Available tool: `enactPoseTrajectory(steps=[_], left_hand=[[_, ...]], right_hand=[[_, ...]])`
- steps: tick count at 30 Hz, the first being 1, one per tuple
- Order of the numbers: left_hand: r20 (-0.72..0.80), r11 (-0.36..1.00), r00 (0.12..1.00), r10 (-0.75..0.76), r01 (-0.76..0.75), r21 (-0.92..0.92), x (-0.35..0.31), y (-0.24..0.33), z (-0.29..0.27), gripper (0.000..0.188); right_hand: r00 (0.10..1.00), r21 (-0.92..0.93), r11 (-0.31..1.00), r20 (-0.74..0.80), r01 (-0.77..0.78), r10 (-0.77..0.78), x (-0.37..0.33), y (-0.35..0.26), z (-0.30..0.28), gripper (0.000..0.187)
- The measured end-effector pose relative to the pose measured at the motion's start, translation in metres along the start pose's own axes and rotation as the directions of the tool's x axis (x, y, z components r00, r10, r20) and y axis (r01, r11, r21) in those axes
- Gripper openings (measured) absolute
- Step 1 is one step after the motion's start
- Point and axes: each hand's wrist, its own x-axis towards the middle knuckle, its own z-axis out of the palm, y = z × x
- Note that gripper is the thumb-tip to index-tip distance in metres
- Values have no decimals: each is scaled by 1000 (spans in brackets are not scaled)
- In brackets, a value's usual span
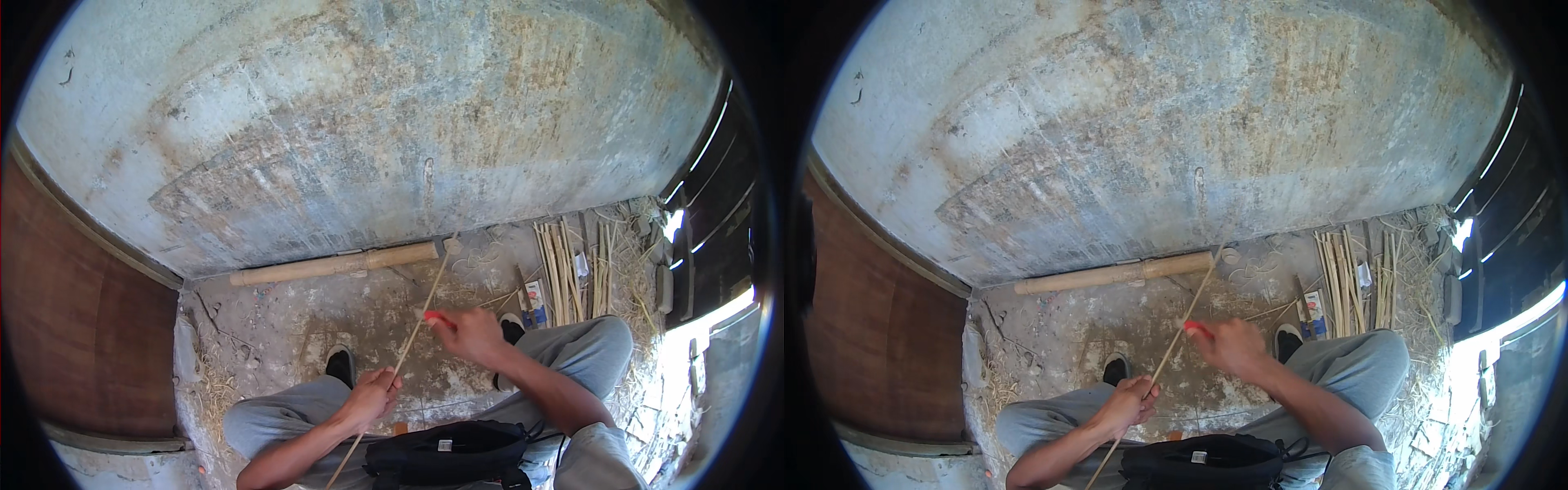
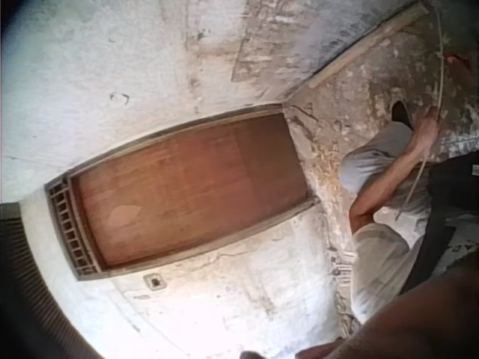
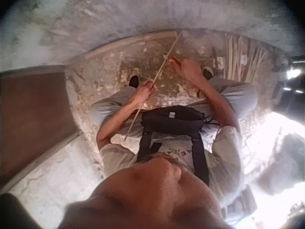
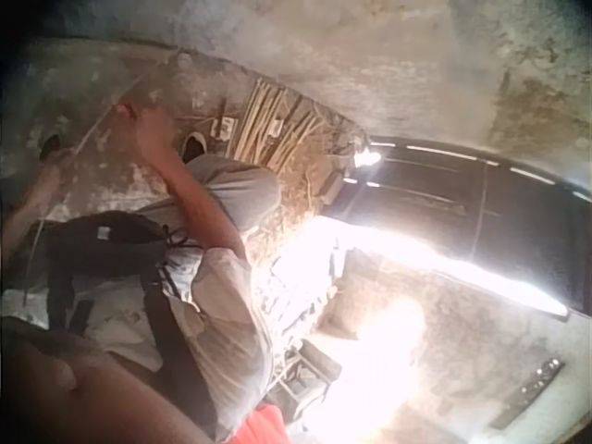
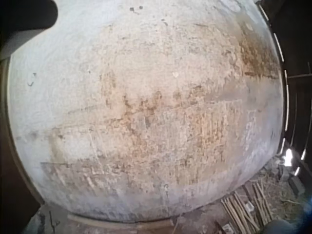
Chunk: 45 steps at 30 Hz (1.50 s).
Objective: The person shaves a thin strip of bamboo using a small red-handled blade held in their right hand, while holding the strip with their left hand.
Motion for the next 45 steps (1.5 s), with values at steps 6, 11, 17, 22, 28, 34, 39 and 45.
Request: enactPoseTrajectory(steps=[6,11,17,22,28,34,39,45], left_hand=[[54,1000,998,-23,23,4,-4,-8,-10,34],[71,999,996,-55,55,3,-12,-9,-12,33],[177,989,979,-104,121,-88,-9,-20,-20,34],[119,998,992,-53,55,-19,-1,-5,-17,43],[13,986,995,97,-98,137,6,-11,-12,41],[-3,949,966,258,-253,188,19,-34,-16,38],[-24,908,946,324,-304,289,23,-46,-16,38],[-27,778,903,429,-354,519,13,-38,-13,40]], right_hand=[[997,-24,997,11,-79,79,15,19,-11,34],[985,-36,988,-101,-147,143,27,47,-11,35],[931,-7,955,-223,-296,287,42,67,-26,40],[918,267,926,-222,-266,328,41,42,-25,37],[999,388,921,-48,41,-25,-2,-3,-3,33],[984,192,971,78,146,-163,-21,-12,-4,26],[986,152,976,26,157,-163,-20,-14,-4,26],[989,139,983,74,118,-129,-18,-11,-3,32]])
